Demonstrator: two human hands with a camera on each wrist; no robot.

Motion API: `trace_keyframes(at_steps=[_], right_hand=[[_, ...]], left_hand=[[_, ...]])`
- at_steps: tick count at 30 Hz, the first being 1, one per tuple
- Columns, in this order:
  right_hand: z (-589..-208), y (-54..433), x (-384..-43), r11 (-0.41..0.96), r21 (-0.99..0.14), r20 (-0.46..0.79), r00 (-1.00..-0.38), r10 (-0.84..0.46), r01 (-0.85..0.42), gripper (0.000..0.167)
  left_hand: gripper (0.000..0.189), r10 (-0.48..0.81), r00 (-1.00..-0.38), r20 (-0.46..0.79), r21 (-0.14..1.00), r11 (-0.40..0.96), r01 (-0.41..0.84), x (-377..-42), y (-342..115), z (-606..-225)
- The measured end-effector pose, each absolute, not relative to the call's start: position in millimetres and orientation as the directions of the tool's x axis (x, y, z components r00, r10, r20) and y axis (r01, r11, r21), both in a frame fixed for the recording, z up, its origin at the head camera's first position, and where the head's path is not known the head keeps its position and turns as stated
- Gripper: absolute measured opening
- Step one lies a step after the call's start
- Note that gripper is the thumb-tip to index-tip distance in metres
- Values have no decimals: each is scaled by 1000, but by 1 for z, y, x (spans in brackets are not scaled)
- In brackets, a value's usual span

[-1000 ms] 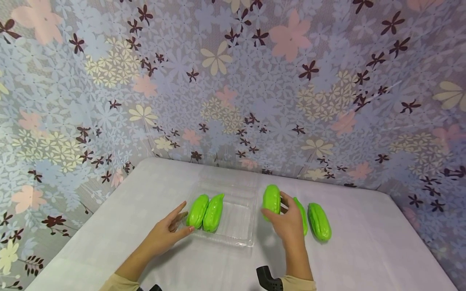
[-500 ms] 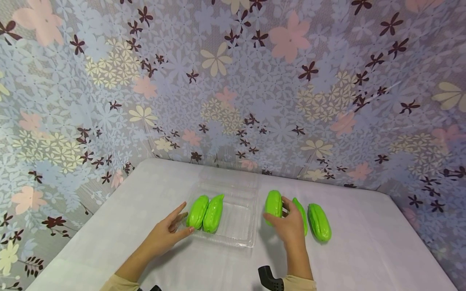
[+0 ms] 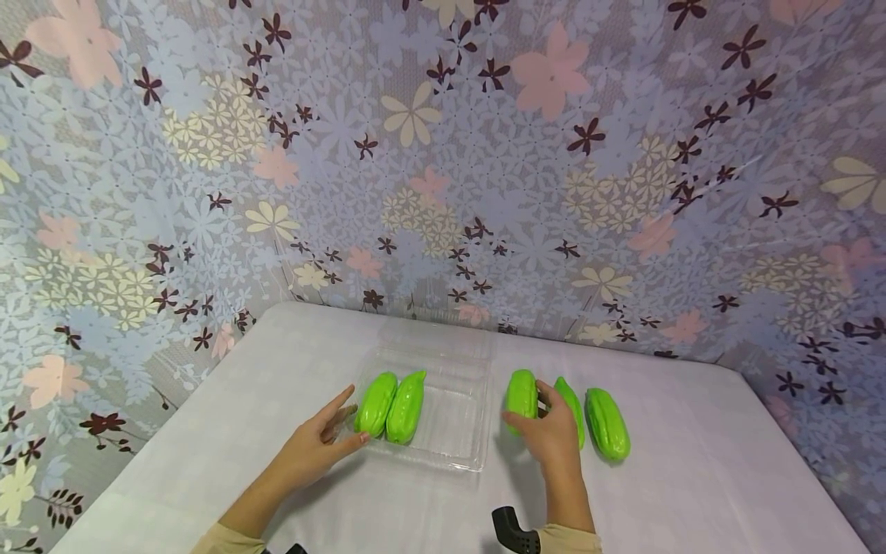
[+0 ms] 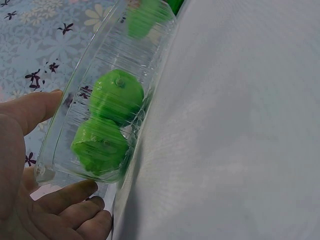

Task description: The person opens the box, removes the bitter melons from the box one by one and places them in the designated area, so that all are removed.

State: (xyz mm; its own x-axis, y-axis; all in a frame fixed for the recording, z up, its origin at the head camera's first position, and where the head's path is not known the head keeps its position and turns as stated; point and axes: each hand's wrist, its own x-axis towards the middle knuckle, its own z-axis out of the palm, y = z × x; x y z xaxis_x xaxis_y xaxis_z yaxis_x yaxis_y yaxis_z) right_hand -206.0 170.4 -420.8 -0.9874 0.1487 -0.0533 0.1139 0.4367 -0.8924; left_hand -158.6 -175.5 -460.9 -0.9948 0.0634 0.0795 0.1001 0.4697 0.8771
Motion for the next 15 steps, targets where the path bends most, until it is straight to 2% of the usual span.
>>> trace_keyframes(at_steps=[15], right_hand=[[-428, 173, -208, 500, -856, -53, -984, 173, 134, 87]], left_hand=[[89, 64, -995, 74, 877, 471, 96, -160, -177, -463]])
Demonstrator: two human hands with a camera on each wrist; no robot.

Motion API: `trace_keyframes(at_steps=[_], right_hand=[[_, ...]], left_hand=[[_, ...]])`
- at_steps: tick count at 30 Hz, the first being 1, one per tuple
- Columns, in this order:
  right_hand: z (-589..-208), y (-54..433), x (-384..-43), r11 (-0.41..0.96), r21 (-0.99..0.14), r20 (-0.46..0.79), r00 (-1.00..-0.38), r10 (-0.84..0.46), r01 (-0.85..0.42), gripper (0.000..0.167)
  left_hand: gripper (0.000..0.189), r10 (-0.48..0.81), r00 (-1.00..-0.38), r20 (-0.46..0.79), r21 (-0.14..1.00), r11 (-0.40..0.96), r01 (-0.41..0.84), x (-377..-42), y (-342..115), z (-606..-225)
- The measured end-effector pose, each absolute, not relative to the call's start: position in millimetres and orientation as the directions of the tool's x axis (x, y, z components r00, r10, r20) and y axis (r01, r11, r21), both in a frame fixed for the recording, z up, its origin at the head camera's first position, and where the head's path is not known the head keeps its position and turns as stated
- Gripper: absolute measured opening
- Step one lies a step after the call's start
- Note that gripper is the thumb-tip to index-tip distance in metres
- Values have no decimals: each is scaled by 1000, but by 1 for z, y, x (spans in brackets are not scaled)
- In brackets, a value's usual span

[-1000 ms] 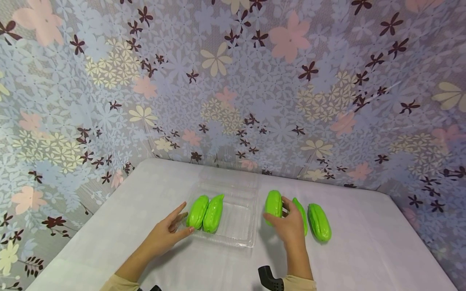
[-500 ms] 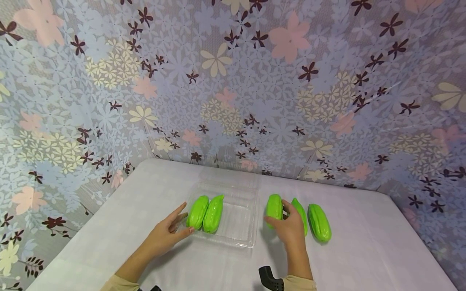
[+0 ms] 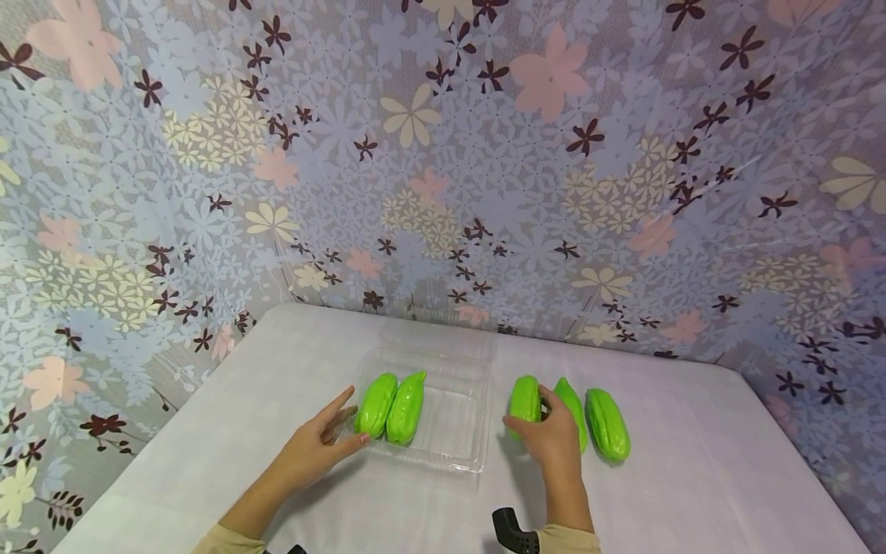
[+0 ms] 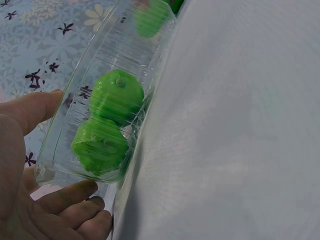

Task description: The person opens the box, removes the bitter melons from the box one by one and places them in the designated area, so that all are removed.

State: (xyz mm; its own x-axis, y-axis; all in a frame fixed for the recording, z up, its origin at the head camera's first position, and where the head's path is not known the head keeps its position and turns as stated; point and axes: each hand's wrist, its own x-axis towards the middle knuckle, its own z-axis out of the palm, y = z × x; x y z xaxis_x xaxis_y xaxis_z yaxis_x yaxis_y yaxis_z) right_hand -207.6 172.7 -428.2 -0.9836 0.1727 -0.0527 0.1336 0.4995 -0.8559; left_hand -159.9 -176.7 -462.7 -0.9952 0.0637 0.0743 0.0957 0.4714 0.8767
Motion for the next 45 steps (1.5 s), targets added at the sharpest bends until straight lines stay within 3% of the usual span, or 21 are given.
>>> trace_keyframes(at_steps=[19, 34, 45], right_hand=[[-431, 175, -210, 656, -743, -30, -986, 165, 132, 89], [-430, 166, -209, 755, -651, 73, -983, 167, 80, 86], [-424, 163, -203, 823, -550, 49, -979, 198, 139, 82]], left_hand=[[89, 62, -995, 76, 880, 466, 97, -162, -177, -465], [88, 61, -995, 84, 871, 480, 103, -160, -177, -464], [88, 68, -994, 88, 872, 477, 110, -161, -177, -465]])
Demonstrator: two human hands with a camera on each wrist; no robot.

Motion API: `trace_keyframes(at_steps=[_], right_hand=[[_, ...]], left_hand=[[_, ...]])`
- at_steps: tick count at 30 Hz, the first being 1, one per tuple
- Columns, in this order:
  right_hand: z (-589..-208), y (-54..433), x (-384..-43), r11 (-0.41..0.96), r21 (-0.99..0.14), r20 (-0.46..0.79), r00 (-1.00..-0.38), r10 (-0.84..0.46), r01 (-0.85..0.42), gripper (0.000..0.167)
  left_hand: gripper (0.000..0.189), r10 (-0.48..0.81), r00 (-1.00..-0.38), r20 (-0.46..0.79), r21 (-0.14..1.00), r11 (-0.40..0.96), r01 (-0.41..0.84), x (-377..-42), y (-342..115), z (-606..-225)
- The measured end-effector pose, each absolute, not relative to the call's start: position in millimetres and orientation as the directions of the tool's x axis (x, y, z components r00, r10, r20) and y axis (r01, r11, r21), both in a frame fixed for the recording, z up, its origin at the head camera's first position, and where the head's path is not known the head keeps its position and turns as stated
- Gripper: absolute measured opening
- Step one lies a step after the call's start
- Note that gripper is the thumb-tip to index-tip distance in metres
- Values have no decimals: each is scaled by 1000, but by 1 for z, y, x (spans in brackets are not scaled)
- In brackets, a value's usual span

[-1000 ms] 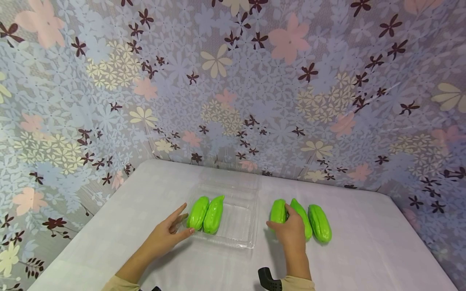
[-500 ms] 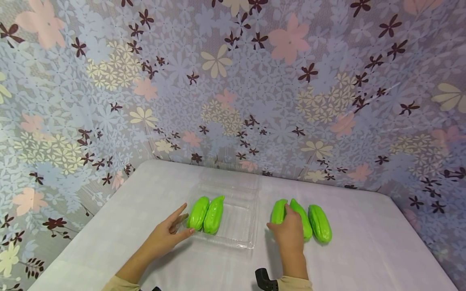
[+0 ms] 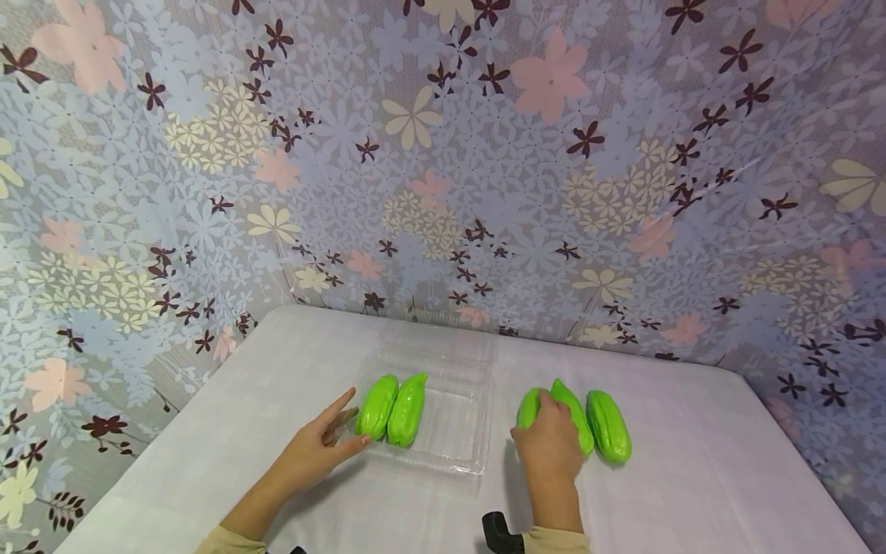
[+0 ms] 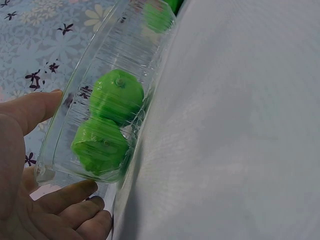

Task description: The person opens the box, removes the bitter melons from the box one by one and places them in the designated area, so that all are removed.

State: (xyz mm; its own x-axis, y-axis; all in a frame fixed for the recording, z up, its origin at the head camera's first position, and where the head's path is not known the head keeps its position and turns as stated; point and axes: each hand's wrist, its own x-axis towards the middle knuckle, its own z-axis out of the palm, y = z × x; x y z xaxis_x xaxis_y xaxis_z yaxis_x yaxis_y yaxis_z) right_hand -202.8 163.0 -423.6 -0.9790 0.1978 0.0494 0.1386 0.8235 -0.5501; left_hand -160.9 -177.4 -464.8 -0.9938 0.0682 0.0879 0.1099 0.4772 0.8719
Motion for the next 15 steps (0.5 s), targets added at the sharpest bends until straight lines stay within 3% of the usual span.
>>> trace_keyframes(at_steps=[8, 15], right_hand=[[-416, 163, -200, 837, -528, 93, -970, 224, 143, 80], [-405, 162, -198, 764, -640, 184, -950, 253, 80, 89]], left_hand=[[89, 76, -993, 94, 871, 476, 119, -161, -177, -467], [89, 70, -993, 93, 871, 478, 115, -162, -177, -467]])
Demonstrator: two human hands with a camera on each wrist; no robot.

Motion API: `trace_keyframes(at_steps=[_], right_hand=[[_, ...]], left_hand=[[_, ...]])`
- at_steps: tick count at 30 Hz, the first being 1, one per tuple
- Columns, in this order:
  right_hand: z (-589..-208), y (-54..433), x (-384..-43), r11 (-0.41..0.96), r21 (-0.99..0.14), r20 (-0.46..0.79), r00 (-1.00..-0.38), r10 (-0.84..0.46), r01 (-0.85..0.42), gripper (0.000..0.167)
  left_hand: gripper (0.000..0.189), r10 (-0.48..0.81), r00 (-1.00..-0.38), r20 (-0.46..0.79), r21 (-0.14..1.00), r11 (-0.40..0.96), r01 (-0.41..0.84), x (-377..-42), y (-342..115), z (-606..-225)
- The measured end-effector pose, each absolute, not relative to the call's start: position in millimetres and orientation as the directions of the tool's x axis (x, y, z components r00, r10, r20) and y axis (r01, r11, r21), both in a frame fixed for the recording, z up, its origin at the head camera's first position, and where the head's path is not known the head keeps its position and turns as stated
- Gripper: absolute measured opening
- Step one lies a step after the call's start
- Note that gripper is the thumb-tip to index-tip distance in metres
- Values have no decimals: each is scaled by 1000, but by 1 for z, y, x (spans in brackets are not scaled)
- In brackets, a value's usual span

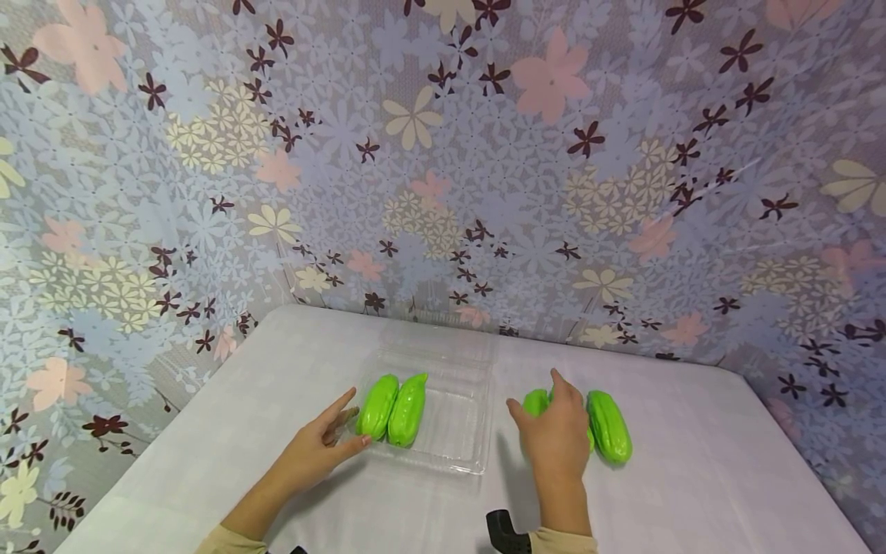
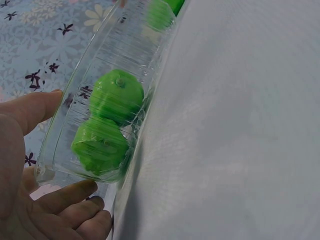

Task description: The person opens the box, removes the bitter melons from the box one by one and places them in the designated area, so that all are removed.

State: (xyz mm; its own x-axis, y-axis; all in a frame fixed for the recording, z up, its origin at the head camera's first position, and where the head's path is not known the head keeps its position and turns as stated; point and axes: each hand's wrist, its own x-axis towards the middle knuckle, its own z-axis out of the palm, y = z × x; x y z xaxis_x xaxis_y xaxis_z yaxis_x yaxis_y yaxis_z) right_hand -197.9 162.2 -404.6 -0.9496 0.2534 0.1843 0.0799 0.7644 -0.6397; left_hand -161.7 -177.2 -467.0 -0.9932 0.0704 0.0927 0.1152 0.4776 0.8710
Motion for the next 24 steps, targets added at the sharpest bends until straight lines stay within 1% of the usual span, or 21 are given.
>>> trace_keyframes(at_steps=[6, 9, 16, 24], right_hand=[[-390, 161, -194, 672, -736, 153, -947, 284, 82, 105], [-384, 161, -190, 636, -768, 152, -945, 290, 72, 110], [-374, 159, -184, 582, -812, 158, -945, 285, 39, 110], [-369, 158, -182, 533, -846, 136, -955, 265, 28, 114]], left_hand=[[88, 65, -994, 93, 871, 477, 113, -161, -176, -466], [88, 64, -993, 95, 871, 477, 114, -161, -176, -466], [89, 69, -993, 96, 872, 475, 117, -161, -177, -466], [88, 69, -993, 92, 876, 468, 113, -161, -177, -465]])
